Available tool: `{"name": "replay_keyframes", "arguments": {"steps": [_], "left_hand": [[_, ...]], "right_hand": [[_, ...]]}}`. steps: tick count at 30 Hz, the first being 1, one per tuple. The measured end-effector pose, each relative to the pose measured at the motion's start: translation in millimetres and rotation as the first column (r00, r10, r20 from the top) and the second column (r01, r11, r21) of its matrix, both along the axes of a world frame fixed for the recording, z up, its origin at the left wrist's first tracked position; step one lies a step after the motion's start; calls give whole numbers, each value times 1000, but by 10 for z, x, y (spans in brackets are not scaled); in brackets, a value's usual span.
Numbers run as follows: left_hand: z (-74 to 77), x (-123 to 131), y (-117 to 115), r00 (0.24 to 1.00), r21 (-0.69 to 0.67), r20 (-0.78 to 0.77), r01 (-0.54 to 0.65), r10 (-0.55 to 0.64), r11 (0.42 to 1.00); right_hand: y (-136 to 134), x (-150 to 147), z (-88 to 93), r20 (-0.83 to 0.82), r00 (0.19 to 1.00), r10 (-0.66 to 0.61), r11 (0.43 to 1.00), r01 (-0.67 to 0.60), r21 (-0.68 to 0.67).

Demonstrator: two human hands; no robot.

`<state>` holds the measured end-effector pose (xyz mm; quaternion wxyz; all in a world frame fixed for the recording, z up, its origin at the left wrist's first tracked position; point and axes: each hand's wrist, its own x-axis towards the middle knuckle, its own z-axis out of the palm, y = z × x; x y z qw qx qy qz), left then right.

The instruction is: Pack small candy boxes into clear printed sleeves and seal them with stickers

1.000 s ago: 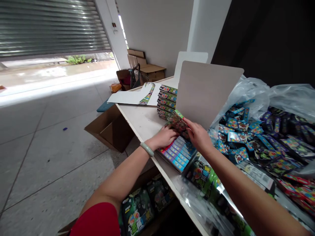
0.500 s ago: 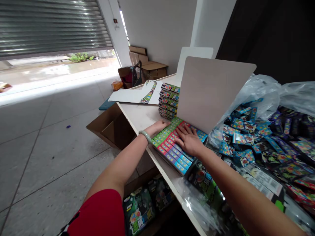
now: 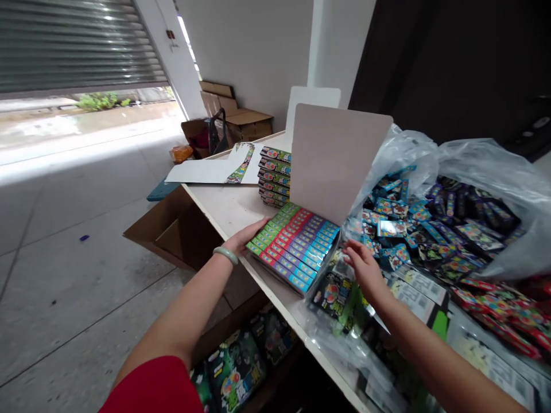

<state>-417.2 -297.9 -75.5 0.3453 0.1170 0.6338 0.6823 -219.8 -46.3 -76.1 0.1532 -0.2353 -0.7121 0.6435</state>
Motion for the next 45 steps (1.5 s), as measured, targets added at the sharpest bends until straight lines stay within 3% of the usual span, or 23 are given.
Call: {"name": "replay_keyframes", "arguments": {"steps": [3,9,17,22,26,29,33,36,39,41,43,45], "left_hand": [[4,111,38,999,43,37,-32,30,999],[-14,418,79,993,89,52,-107,103,990],[-127,527,103,985,99,44,-170,166,980],[-63,571,77,985,55,33,-172,171,984],[243,241,199,976,68,-12,-214,215,974],[646,-109,489,983,115,-11,-178,181,977],[1164,-276,707,998,166,36,-49,44,985],[1316,-86,461,994,184,69,65,-79,981],[1279,270,40,964,206,63,242,-260,948],[1221,502,-160,964,205,-3,262,-268,943],[1150,659,-225,971,173,-93,232,-219,957],[1059,713,-166,961,126,-248,160,-125,979]], "right_hand": [[-116,62,-74,115,990,76,994,-66,-88],[-284,41,13,156,981,119,991,-107,-83],[-80,4,-63,134,988,76,996,-81,36],[148,-75,6,137,988,69,992,-83,99],[421,-251,361,41,999,17,995,-21,97],[517,-470,784,-51,999,10,988,-18,-153],[433,-555,1310,-72,986,152,856,-168,-490],[287,-312,1524,-110,940,323,778,-330,-535],[120,47,1531,-10,885,465,784,-417,-460],[18,228,1438,55,872,486,829,-440,-344],[-56,310,1307,61,883,466,878,-453,-153],[-84,294,1194,69,912,403,896,-409,174]]}}
